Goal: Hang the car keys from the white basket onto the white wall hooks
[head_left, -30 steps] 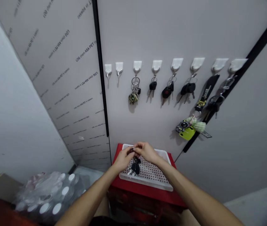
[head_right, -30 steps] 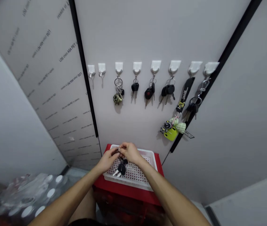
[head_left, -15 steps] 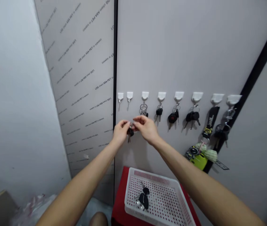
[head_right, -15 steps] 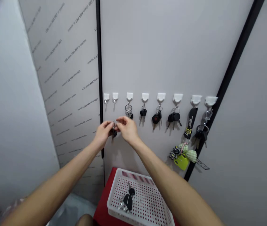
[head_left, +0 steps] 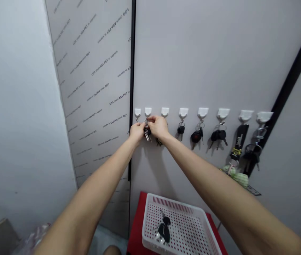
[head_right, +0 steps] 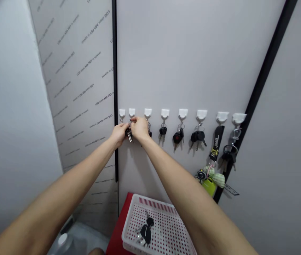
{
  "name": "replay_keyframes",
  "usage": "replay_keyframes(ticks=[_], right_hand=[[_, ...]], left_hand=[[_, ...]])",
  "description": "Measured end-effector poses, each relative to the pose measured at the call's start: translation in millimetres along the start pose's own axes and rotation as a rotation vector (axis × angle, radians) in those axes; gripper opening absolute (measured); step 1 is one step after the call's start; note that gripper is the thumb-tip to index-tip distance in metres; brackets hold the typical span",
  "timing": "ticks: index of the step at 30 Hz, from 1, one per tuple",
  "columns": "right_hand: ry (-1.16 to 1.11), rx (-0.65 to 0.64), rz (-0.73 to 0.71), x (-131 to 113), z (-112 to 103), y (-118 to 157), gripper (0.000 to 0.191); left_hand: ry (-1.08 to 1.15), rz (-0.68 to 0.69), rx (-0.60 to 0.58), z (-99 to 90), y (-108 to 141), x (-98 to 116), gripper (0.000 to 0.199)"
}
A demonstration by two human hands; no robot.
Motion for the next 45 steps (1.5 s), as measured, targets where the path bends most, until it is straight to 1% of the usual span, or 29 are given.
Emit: replay_keyframes(ticks=[3,6,8,10,11,13,15,17,19,20,22,24,26,33,37,41,43,45], right_hand=[[0.038,0.007,-0.066,-2,-4,13,0.025],[0.011,0.04,-0.177,-3,-12,35,0.026],[-0.018,0.061,-0.271,0,-16,58,0.027],[-0.025,0.012,-0.325,14,-10,85,0.025],[-0.011,-0.054,-0.33,25,-3,100,0.024],[0.039,-0.247,-0.292,54,19,135,0.022],[0.096,-0.483,-0.219,87,43,173,0.022],[0.139,-0.691,-0.154,119,62,210,0.025],[0.177,-0.823,-0.122,143,72,239,0.027],[0.192,-0.86,-0.117,152,74,250,0.029],[0.212,-0.893,-0.131,164,76,265,0.031],[0.225,-0.902,-0.173,168,78,273,0.035],[0.243,-0.901,-0.215,169,80,278,0.037],[0.294,-0.973,-0.266,164,87,284,0.039],[0.283,-0.969,-0.2,166,82,278,0.028],[0.219,-0.876,-0.083,166,68,263,0.025],[0.134,-0.82,-0.033,161,60,252,0.024],[0.005,-0.803,0.012,151,55,243,0.021]], left_hand=[[-0.01,-0.017,-0.047,-2.3,7,-10,0.016],[-0.065,-0.042,-0.066,-11.4,18,-24,0.014],[-0.121,-0.068,-0.049,-23.9,30,-40,0.013],[-0.185,-0.102,-0.031,-39.3,47,-64,0.015],[-0.221,-0.125,-0.037,-46.3,58,-79,0.017],[-0.299,-0.181,-0.098,-56.7,84,-113,0.017],[-0.393,-0.225,-0.21,-61.7,114,-146,0.015],[-0.518,-0.23,-0.347,-62.5,143,-173,0.015],[-0.686,-0.165,-0.476,-60.3,166,-188,0.017],[-0.776,-0.112,-0.53,-58.7,174,-192,0.017],[-0.942,0.002,-0.603,-55.2,185,-194,0.018],[-1.046,0.067,-0.651,-52.4,190,-195,0.017],[-1.094,0.09,-0.676,-50.9,192,-195,0.016],[-1.115,0.087,-0.688,-51.1,193,-196,0.016],[-1.103,0.075,-0.688,-51.4,195,-195,0.018],[-1.051,0.026,-0.673,-53.0,195,-193,0.02],[-0.963,0.001,-0.665,-50.6,196,-190,0.028],[-0.824,-0.023,-0.655,-45.3,195,-182,0.042]])
Point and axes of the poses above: each hand's wrist, its own y-axis away from the middle knuckle, its own z-axis out of the palm, x = y × z, the point moved 8 cm from there along -y, towards the middle knuckle, and after that the axes turned 10 degrees about y, right-handed, at the moved point
